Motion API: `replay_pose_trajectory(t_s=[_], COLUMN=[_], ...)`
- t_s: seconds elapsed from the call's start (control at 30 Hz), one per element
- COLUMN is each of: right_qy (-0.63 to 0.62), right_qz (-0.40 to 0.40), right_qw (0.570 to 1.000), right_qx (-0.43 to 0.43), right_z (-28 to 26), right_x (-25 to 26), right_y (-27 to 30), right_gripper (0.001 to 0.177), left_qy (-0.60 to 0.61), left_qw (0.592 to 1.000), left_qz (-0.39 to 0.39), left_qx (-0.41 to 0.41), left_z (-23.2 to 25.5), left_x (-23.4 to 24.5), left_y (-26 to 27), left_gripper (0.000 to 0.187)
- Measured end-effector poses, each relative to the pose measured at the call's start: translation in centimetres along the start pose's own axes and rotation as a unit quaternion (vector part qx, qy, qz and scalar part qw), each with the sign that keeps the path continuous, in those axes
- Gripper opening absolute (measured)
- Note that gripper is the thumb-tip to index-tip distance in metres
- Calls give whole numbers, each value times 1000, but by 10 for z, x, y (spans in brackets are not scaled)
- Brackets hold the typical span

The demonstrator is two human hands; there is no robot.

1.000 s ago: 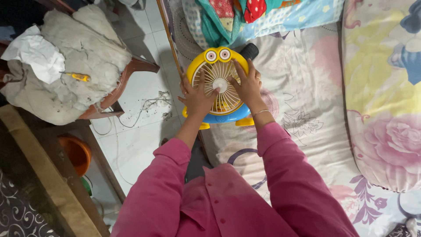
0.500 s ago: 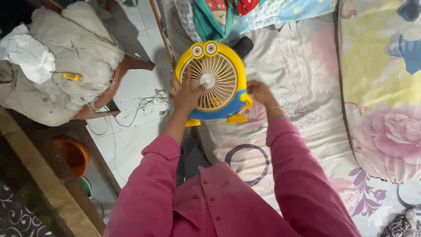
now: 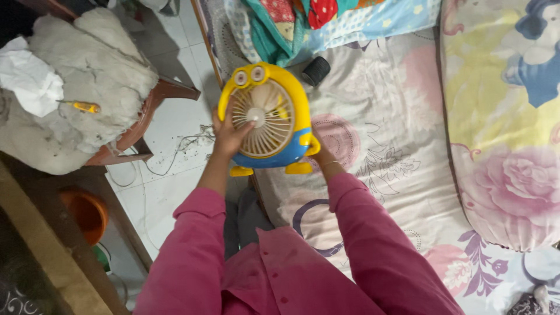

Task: The person assembles a small yellow and blue fan by attaching the front grille to the main body using a screwdriver. They then place the assembled fan on a bed.

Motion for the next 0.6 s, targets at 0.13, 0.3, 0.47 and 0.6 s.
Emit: replay_pose_trajectory(t_s=[0.13,0.3,0.47,0.6], right_qy=[48,164,222,-136], right_qz=[2,22,393,444], right_qw=[999,986,890,883], right_qx=[-15,-21,-59,-74], right_z=[0,13,-12,-80], right_x=[-24,-1,147,200], right_y=[-4,-1,1,0], right_gripper=[24,21,19,16], left_qy=[38,1,-17,-160], left_qw=[999,1000,997,985], left_qz=[-2,-6,21,49], left_qx=[-11,-1,-77,-33], left_z=[-9,-2,35,61], left_x=[1,-2,-5,-22], left_y=[-2,1,10,22], left_gripper=[103,103,108,103])
Point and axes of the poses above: each hand's wrist, its own y-axis away from the middle knuckle, its own x-axis out of the back of the hand, z = x × y, the point moved 5 cm from there along -y, towards the middle knuckle, and after that the axes turned 9 degrees about z, right-handed, at the moved point
